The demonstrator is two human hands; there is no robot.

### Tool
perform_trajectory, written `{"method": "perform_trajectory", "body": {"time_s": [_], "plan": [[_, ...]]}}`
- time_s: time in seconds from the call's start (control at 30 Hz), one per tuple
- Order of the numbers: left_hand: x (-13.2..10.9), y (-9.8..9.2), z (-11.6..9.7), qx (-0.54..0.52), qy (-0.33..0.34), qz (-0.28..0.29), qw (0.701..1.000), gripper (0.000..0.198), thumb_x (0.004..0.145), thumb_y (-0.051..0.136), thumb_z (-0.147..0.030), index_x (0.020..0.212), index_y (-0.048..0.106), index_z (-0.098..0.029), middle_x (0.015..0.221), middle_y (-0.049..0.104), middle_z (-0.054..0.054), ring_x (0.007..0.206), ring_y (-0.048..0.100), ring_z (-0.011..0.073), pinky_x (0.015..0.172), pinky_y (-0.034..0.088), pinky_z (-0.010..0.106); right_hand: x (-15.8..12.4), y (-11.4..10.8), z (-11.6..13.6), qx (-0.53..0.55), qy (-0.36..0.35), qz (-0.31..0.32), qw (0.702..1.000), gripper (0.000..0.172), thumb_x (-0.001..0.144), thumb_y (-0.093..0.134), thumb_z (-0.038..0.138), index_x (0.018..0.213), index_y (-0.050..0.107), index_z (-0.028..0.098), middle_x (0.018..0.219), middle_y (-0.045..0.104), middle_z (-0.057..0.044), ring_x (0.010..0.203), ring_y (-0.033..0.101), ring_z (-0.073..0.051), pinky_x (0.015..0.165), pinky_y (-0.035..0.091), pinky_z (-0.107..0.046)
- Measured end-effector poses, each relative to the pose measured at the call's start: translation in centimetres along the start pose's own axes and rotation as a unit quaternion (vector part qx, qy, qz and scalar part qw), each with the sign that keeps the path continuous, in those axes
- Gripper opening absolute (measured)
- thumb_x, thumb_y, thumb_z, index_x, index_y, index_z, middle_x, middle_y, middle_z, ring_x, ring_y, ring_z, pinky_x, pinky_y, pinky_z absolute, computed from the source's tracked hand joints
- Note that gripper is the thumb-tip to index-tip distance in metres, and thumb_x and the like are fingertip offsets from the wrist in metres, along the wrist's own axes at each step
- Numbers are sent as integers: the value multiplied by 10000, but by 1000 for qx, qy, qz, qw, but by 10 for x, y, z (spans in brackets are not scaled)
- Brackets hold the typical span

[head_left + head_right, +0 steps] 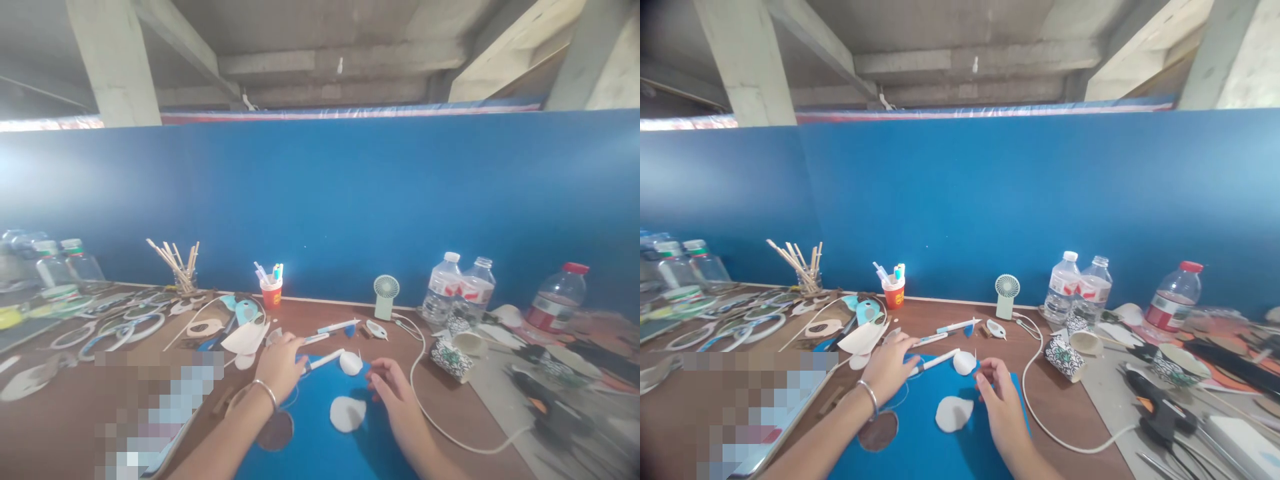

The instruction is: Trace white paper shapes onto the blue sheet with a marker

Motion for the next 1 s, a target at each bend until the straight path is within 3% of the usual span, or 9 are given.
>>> {"method": "perform_trajectory", "body": {"time_s": [0.1,0.27,0.37,0.5,0.57,0.67,0.83,0.9,1.0], "plan": [[18,-2,6,24,8,23,999,196,848,429,-234,976,570,-189,994,551,50,943,497,175,850,356,350,0,0,1,-5,-5,-7,1000,255,750,514,435,859,504,204,787,606,-41,709,577,-193,596,448,-276],[42,12,12,61,-4,71,996,216,833,488,-300,970,546,-144,1014,553,56,923,527,181,817,417,404,-2,0,3,-12,-16,-6,1000,220,764,503,403,837,502,196,781,589,-44,706,570,-186,591,444,-267],[43,16,14,61,-13,69,996,219,829,497,-287,991,539,-147,1049,538,62,948,518,188,819,421,406,-2,0,1,-17,-24,0,1000,194,783,483,383,842,502,199,771,577,-34,698,555,-175,583,434,-255],[33,5,13,16,-35,38,999,239,821,506,-289,1003,523,-134,1065,516,67,951,508,199,813,414,417,-2,0,-1,-25,-32,11,999,186,787,479,373,857,515,204,790,575,-29,716,542,-176,612,425,-260],[23,-3,5,-34,-37,25,998,205,840,465,-269,983,510,-129,1018,524,64,917,513,187,798,411,396,-2,0,0,-33,-34,24,999,174,778,497,366,816,537,202,715,567,-10,662,536,-170,589,417,-255],[4,-9,-24,-135,-15,25,990,189,883,312,-216,976,461,-147,898,549,42,813,530,149,721,417,300,-3,2,4,-45,-37,49,997,175,757,540,362,789,586,197,660,572,1,625,538,-170,579,417,-255],[-33,2,-87,-285,87,94,950,111,843,398,-271,861,486,-206,828,585,-32,756,544,113,647,413,198,-9,7,10,-47,-70,101,991,314,795,508,373,1065,564,223,1036,594,-58,896,554,-212,791,419,-314],[-41,9,-97,-316,110,106,936,121,842,398,-272,837,498,-204,808,589,-28,741,540,113,648,415,197,-10,9,10,-40,-87,115,989,295,823,468,369,1054,570,217,1090,573,-69,992,514,-220,868,379,-334],[-44,18,-91,-317,136,68,936,137,786,488,-275,901,510,-205,924,564,12,865,502,157,779,387,254,-8,7,8,-10,-105,84,991,249,842,432,376,912,593,201,948,600,-65,886,535,-203,809,404,-314]]}}
Point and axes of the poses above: each hand's wrist, its own x-axis towards the middle knuckle, its own y-axis out of the palm, z = x × y, the point moved 2 cm from there along x, towards the middle knuckle
